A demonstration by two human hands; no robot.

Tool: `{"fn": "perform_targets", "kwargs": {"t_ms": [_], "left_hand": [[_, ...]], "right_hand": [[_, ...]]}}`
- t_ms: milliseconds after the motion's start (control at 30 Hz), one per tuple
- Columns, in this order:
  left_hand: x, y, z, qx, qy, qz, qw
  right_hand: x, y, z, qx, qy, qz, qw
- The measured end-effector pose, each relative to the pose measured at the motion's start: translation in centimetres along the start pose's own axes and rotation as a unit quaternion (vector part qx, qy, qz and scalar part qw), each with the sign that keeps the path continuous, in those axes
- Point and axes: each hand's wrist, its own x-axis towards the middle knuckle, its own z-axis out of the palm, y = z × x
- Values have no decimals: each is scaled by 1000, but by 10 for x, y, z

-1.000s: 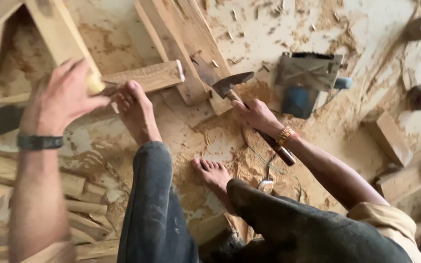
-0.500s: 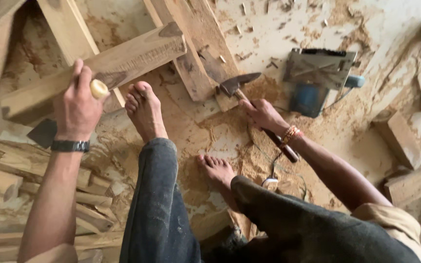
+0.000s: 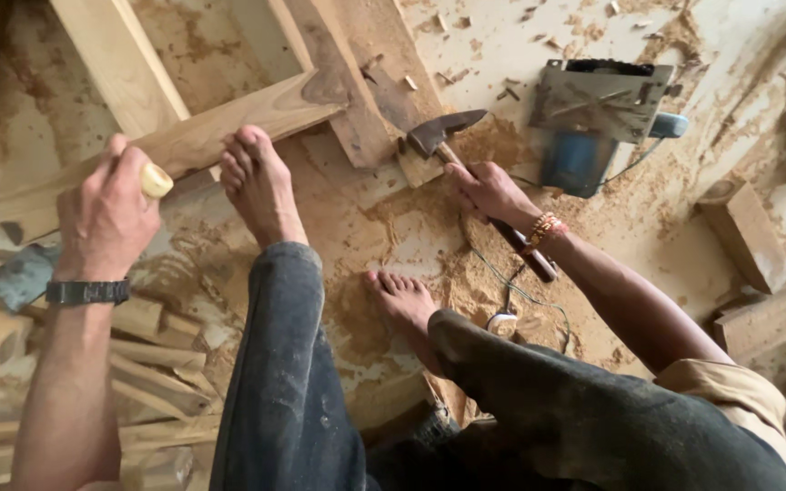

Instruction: The person uses a chisel and a hammer to shape a wooden frame while kneeling on a floor covered in wood shavings.

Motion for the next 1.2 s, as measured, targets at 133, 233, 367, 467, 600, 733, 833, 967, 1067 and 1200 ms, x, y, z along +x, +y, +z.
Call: {"fn": "perform_targets", "kwargs": {"t_ms": [133, 233, 367, 467, 600, 733, 833, 967, 1067, 1200], "left_hand": [[17, 18, -42, -4, -55, -59, 997], [26, 27, -76, -54, 69, -14, 996], [51, 51, -81, -373, 313, 13, 873], [101, 87, -40, -658, 386, 38, 645], [149, 141, 12, -745, 414, 2, 523], [153, 160, 23, -745, 393, 37, 538], [151, 155, 26, -719, 385, 27, 578], [155, 139, 48, -743, 361, 29, 563], [172, 124, 66, -757, 360, -1, 546], [186, 112, 88, -752, 366, -10, 548]], "right_hand": [[2, -4, -2, 19, -5, 5, 1000], [-3, 3, -1, 34, -5, -1, 999], [1, -4, 5, 10, 5, 6, 1000], [2, -2, 2, 33, 1, 11, 999], [2, 1, 2, 21, -6, -2, 1000], [2, 2, 3, 23, -13, 5, 1000], [5, 5, 1, 14, -8, -1, 1000], [7, 13, 1, 4, -2, 1, 1000], [10, 9, 3, -8, 4, 11, 1000], [5, 1, -1, -25, 2, 40, 999]]}}
